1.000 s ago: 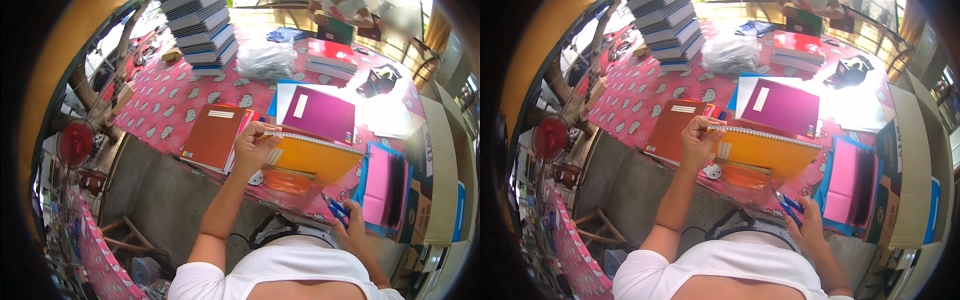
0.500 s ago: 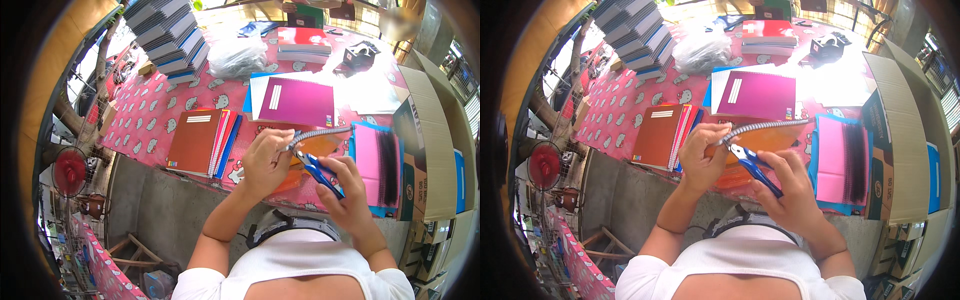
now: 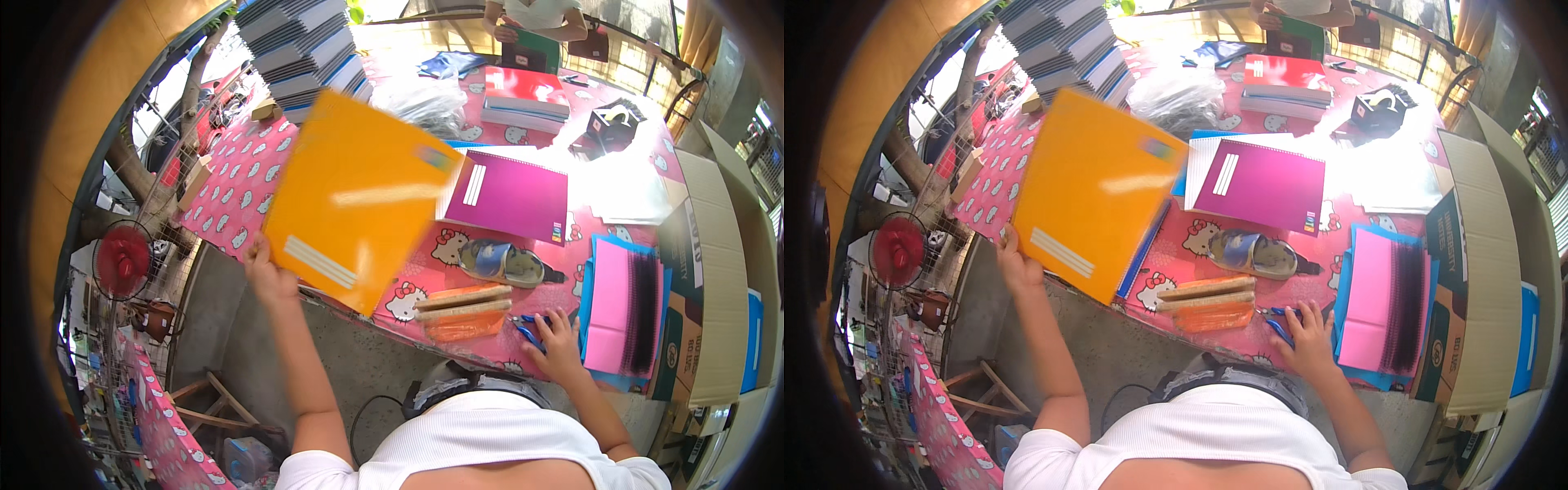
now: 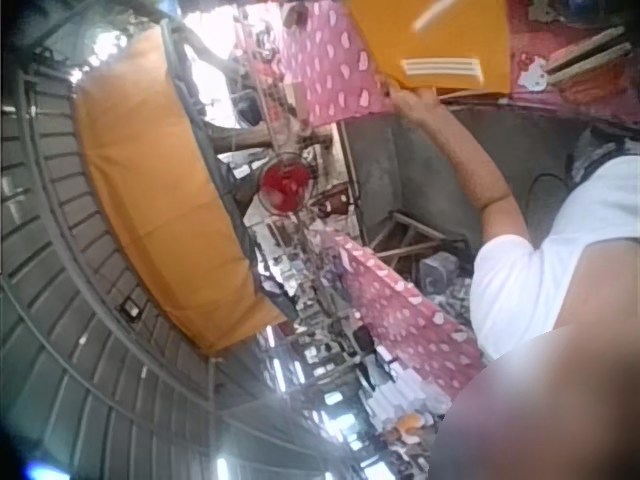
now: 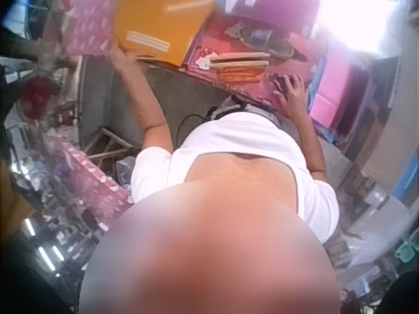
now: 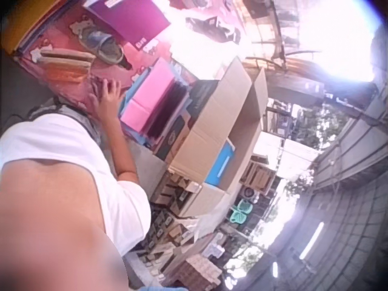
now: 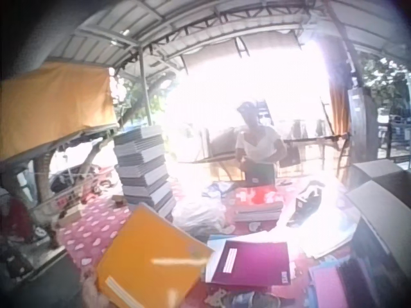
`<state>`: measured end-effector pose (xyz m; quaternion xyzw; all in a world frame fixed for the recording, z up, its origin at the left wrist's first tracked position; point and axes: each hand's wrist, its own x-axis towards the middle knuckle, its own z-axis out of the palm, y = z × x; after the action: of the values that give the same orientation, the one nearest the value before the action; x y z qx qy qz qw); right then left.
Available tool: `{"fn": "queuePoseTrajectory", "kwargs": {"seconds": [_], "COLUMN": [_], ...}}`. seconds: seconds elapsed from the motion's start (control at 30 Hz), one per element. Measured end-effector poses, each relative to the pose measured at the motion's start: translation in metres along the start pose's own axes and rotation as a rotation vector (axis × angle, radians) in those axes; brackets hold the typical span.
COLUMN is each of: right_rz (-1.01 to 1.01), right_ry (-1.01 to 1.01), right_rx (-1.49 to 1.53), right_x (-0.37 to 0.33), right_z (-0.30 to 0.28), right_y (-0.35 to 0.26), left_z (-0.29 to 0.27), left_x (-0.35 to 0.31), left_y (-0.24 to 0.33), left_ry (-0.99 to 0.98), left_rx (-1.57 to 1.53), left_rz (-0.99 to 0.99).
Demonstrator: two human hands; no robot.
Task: The person sorts several colorful spiral notebooks by color, uses blue shears to trim or adjust the spiral bindings, and stacks them into groups on a table.
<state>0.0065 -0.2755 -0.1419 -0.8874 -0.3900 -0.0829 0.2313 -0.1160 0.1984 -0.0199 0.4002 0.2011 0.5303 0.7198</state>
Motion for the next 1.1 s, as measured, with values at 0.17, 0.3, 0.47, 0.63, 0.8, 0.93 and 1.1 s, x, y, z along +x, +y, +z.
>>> {"fn": "queuePoseTrajectory", "kwargs": {"seconds": [0.17, 0.3, 0.47, 0.63, 0.8, 0.93, 1.1], "right_rz": [0.267, 0.995, 0.711, 0.781, 0.597, 0.329, 0.068], "right_ry": [0.318, -0.072, 0.19, -0.079, 0.111, 0.298, 0.394], "right_rx": [0.329, 0.658, 0.441, 0.703, 0.032, 0.545, 1.175], "right_x": [0.094, 0.209, 0.273, 0.306, 0.306, 0.289, 0.277], "right_z": [0.019, 0.022, 0.033, 0.057, 0.056, 0.018, -0.002], "right_y": [0.091, 0.167, 0.168, 0.165, 0.148, 0.136, 0.104], "left_z": [-0.135, -0.168, -0.053, 0.101, 0.149, 0.175, 0.195], "left_x": [0.059, 0.07, 0.074, 0.054, 0.042, 0.033, 0.025], "left_y": [-0.051, -0.072, -0.092, -0.155, -0.253, -0.264, -0.217], "left_ry": [0.397, 0.289, 0.085, -0.394, -0.369, -0.413, -0.776], "left_rx": [0.351, 0.953, 1.221, 0.931, 0.857, 0.648, 0.407], "left_rz": [0.048, 0.194, 0.544, -0.159, -0.108, -0.058, 0.003]}}
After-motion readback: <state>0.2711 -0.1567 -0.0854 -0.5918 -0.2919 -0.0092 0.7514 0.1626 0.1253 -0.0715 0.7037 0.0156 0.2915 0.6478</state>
